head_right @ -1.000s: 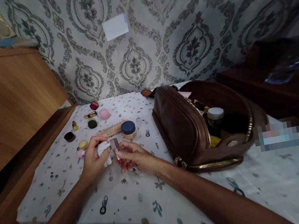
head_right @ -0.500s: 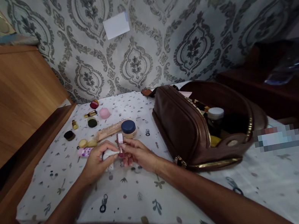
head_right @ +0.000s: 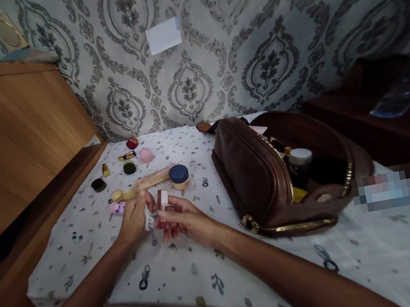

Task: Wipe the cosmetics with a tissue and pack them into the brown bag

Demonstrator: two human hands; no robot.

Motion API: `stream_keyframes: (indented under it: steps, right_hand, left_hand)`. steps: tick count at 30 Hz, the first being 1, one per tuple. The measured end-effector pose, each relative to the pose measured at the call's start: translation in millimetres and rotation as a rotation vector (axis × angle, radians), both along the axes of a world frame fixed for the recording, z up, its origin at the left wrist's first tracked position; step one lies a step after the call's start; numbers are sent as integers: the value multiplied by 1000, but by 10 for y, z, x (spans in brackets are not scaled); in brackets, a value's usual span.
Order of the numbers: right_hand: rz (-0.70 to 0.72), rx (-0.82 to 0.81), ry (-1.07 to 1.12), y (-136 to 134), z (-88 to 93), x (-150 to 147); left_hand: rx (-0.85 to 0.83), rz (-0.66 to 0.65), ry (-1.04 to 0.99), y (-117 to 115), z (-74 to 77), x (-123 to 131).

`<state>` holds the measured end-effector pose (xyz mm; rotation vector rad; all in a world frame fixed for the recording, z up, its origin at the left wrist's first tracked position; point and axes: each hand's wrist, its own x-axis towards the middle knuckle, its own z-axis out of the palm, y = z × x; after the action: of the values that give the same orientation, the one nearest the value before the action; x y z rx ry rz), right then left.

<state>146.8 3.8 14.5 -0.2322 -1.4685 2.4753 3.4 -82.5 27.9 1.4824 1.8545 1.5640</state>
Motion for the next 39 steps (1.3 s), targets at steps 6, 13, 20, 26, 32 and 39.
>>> stream_keyframes:
  steps: [6, 13, 20, 26, 32, 39]
  right_hand:
    - [47, -71, 54, -128, -21, -12]
    - [-126, -154, 122, -70, 7, -45]
    - [-104, -202, 136, -44, 24, -9]
    - [-60, -189, 160, 5, 24, 13]
    - [-41, -190, 140, -7, 52, 19]
    - [-101, -108, 14, 17, 16, 0]
  left_hand:
    - [38, 89, -60, 0, -48, 88]
    - [20, -232, -740, 19, 61, 45]
    - [-39, -340, -939, -16, 92, 83]
    - [-20, -280, -942, 42, 16, 141]
    - [55, -18, -728, 64, -38, 67]
    - [178, 165, -78, -31, 59, 20]
